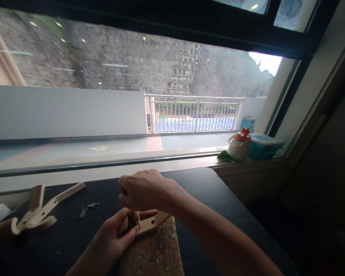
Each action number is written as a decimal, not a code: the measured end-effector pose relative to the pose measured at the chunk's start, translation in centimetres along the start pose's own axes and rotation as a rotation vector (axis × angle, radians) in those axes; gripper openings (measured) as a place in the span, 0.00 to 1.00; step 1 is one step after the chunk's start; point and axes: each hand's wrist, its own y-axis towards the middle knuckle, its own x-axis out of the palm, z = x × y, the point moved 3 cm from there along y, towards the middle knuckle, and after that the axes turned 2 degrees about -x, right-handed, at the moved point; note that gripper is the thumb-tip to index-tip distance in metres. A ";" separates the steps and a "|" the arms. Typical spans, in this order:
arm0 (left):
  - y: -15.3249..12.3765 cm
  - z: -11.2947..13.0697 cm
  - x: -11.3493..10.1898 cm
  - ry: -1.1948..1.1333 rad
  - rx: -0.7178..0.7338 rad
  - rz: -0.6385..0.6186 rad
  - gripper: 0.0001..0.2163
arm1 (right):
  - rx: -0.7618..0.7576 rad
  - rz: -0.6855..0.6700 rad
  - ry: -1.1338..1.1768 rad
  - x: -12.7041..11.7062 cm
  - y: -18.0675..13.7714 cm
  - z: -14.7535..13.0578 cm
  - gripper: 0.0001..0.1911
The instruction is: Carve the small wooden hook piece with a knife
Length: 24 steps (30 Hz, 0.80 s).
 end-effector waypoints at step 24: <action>0.5 0.7 -0.6 0.100 0.006 -0.120 0.09 | 0.019 0.100 0.439 0.7 -3.1 1.0 0.09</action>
